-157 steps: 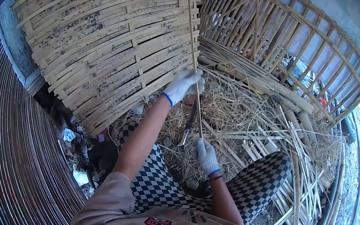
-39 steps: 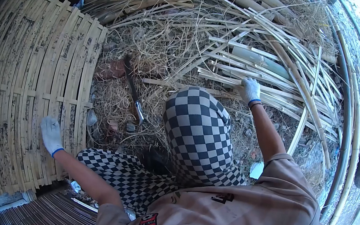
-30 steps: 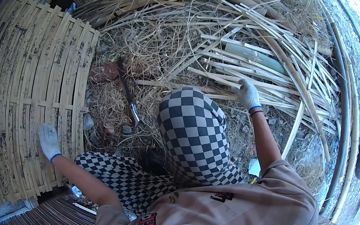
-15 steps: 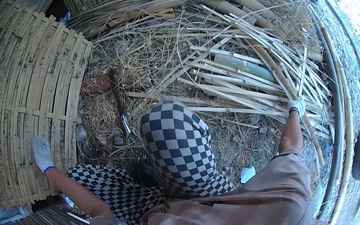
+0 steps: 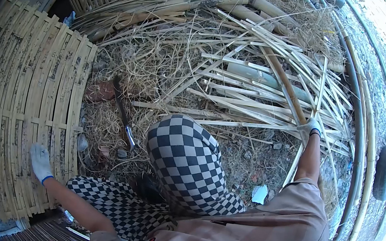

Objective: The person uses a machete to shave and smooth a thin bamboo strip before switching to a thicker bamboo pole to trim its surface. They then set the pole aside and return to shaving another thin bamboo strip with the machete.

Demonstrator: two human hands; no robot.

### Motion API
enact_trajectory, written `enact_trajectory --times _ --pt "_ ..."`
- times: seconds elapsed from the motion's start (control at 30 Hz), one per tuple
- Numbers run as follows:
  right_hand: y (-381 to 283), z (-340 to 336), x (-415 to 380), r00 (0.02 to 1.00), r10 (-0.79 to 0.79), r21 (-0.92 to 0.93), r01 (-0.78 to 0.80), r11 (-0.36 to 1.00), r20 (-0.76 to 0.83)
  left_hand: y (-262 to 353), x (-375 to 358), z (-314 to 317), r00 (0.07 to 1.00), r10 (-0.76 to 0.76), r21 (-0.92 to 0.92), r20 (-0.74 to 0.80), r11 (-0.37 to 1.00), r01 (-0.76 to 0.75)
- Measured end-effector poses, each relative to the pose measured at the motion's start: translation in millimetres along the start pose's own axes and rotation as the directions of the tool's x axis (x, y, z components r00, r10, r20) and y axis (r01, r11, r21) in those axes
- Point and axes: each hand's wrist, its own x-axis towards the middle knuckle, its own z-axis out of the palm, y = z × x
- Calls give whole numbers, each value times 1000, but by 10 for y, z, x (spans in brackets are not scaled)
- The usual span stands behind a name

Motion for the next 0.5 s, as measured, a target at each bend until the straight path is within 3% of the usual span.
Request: enact_trajectory --times 0.03,0.1,0.13,0.17,0.23,0.3,0.37,0.5 --pt "71 40 16 996 -50 67 45 997 75 -60 74 -77 1000 3 -26 15 1000 -2" --pt "-166 -131 -447 991 -123 60 120 991 45 -216 459 -482 992 17 -150 121 989 1" --pt "-113 28 -401 977 -215 126 214 969 -2 -282 680 -709 977 26 -242 213 970 27" --pt "-221 -54 -630 976 -218 238 209 948 13 -409 972 -1018 931 62 -321 359 945 61" --pt "-435 -90 -978 980 -199 363 193 911 -20 -392 1008 -1051 932 -28 -536 361 812 232" --pt "-321 132 -827 952 -235 220 277 936 -197 -280 656 -717 979 -23 -370 203 924 98" --pt "-564 -398 -1431 941 -82 144 136 980 -329 -125 259 -324 995 11 -209 99 978 10" --pt "-538 -1441 -2135 926 -104 -38 97 995 -363 -72 194 -330 993 -30 -365 110 928 68"
